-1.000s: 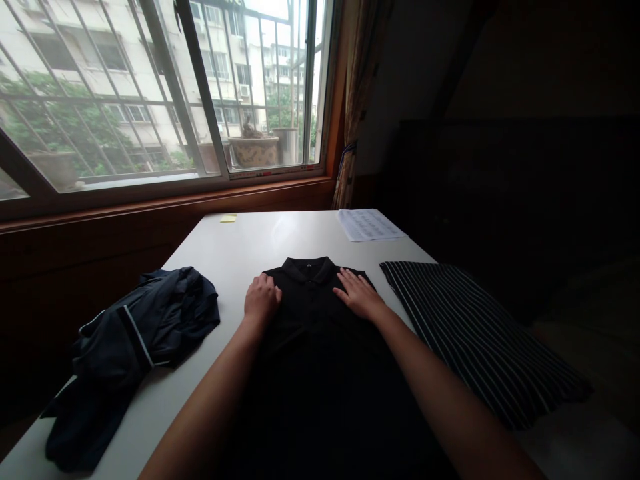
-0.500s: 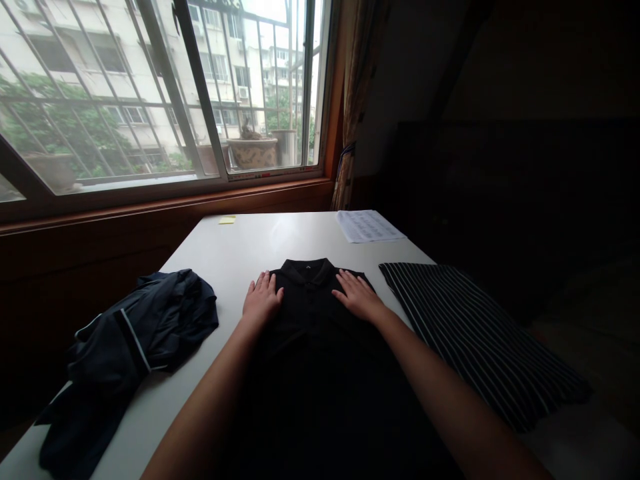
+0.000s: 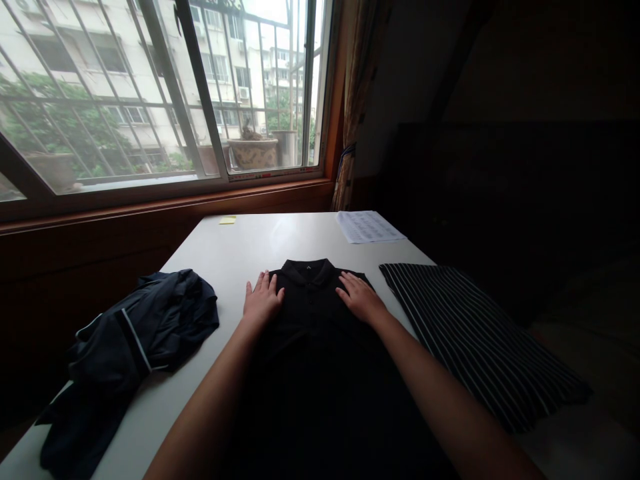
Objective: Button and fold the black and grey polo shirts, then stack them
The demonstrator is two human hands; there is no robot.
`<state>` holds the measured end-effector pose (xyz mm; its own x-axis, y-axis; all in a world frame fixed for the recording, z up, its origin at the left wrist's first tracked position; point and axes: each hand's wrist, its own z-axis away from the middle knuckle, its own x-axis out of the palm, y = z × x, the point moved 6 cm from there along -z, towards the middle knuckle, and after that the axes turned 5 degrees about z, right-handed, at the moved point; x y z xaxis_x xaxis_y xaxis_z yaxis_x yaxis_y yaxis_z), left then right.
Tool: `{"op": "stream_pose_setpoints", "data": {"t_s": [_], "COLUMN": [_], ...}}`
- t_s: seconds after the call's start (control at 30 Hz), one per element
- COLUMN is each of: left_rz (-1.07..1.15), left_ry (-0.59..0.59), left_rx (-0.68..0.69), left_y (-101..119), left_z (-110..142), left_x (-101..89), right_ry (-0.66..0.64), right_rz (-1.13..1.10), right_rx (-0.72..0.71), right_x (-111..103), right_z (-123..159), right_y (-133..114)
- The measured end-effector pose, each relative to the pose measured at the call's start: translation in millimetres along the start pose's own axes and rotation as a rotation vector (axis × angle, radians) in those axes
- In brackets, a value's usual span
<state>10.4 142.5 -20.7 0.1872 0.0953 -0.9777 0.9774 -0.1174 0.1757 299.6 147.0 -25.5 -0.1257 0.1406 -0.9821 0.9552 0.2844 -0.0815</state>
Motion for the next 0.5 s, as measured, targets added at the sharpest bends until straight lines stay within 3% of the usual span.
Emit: {"op": "stream_pose_setpoints", "data": {"t_s": [0.2, 0.4, 0.5], "left_rz": [0.001, -0.017, -0.012], "left_ry": [0.029, 0.260, 0.288], "left_rx": [0.008, 0.143, 0.212], "left_y": [0, 9, 14], "left_z": [2, 11, 14], "left_x": [0.4, -19.5, -23.8], "right_ry": [0.076, 0.116, 0.122], "right_rz": [0.013, 0.038, 0.056], "right_rx": [0.025, 0.051, 0.062], "right_x": [-8, -12, -11], "right_z": [3, 4, 3], "right_y": [-1, -3, -2]}}
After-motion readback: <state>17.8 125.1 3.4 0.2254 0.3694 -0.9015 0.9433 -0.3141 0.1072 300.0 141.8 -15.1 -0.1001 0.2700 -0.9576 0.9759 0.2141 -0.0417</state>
